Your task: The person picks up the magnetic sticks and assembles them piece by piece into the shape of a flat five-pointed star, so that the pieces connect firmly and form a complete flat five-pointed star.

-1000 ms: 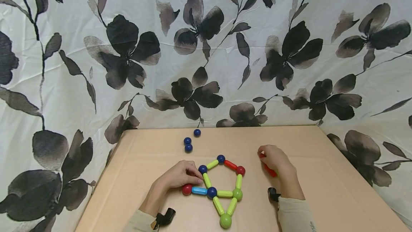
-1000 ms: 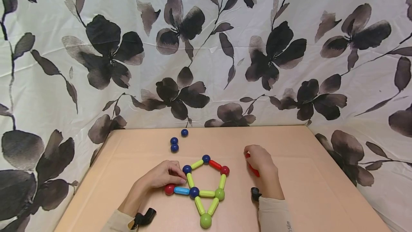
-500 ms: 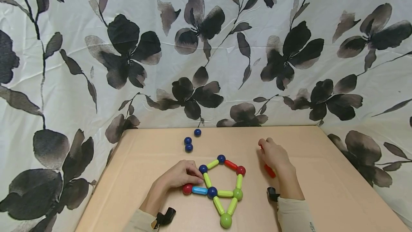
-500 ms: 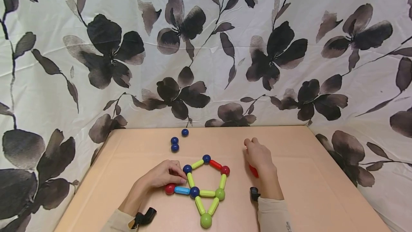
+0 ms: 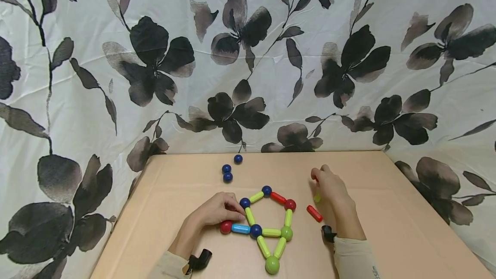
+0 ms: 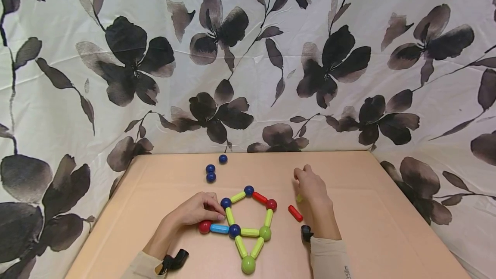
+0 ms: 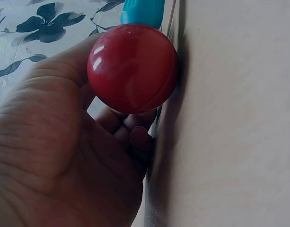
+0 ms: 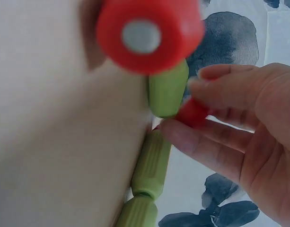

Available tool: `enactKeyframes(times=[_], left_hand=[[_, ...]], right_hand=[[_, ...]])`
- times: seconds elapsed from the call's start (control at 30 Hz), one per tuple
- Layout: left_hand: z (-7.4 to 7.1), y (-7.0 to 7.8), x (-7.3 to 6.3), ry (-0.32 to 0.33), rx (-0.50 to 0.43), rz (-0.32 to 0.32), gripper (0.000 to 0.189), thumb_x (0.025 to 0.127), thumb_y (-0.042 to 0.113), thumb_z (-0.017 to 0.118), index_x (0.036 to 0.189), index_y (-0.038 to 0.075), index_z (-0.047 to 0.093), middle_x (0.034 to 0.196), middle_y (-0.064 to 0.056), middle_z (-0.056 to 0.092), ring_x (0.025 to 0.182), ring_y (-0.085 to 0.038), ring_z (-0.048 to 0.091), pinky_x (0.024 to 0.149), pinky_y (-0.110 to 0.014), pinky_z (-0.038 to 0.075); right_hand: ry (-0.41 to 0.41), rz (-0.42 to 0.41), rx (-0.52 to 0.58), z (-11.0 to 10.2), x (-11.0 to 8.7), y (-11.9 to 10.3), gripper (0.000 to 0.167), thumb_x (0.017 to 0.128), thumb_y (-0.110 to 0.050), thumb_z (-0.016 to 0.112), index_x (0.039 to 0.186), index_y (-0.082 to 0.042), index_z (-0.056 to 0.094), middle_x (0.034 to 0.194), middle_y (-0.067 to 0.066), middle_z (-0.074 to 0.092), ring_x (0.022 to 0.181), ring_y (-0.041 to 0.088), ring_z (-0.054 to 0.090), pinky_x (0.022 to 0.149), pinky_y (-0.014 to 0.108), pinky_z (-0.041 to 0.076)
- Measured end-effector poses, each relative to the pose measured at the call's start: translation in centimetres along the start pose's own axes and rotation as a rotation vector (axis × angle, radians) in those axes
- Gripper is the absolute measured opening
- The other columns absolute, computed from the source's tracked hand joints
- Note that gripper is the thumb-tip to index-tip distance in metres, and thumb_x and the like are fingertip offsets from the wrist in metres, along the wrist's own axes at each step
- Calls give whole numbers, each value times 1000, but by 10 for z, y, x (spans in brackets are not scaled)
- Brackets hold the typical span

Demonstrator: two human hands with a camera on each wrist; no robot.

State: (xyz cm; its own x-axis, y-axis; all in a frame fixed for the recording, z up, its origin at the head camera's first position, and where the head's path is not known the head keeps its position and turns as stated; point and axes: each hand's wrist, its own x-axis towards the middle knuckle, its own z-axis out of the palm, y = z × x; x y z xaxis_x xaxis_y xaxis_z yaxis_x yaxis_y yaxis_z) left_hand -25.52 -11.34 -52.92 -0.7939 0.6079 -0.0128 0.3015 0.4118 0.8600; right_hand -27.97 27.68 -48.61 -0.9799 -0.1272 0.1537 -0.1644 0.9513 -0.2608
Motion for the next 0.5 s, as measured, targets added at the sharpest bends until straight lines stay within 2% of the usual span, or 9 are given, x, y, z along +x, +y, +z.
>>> enactKeyframes(times=[0.17, 0.33, 0.43, 0.5], left_hand=[[0, 0, 0, 1, 5, 7, 5, 90, 28, 83, 94, 25, 85, 88, 5, 68, 87, -14, 60, 74, -24, 42], [0, 0, 0, 4, 6, 6, 5, 90, 28, 82, 94, 25, 85, 88, 5, 68, 86, -13, 60, 73, -24, 42], [0, 0, 0, 7, 10, 6, 5, 90, 28, 83, 94, 25, 85, 88, 5, 68, 86, -13, 60, 73, -24, 42], [0, 0, 0, 6, 13, 5, 5, 90, 29, 83, 94, 26, 85, 88, 5, 68, 86, -13, 60, 74, -24, 42]], right_hand=[[30, -18, 11, 1, 3, 1, 21, 92, 0, 75, 111, -6, 67, 101, 14, 54, 74, 25, 55, 71, 41, 54], [123, -47, 41, 0, 6, -1, 22, 94, 3, 70, 114, -6, 66, 105, 15, 54, 73, 25, 56, 71, 43, 56], [176, -71, 112, -2, 8, -10, 24, 93, 1, 73, 116, -6, 66, 107, 14, 57, 81, 26, 60, 77, 46, 59], [190, -96, 218, -5, 9, -22, 26, 93, -1, 75, 116, -6, 67, 108, 13, 61, 87, 26, 64, 80, 44, 61]])
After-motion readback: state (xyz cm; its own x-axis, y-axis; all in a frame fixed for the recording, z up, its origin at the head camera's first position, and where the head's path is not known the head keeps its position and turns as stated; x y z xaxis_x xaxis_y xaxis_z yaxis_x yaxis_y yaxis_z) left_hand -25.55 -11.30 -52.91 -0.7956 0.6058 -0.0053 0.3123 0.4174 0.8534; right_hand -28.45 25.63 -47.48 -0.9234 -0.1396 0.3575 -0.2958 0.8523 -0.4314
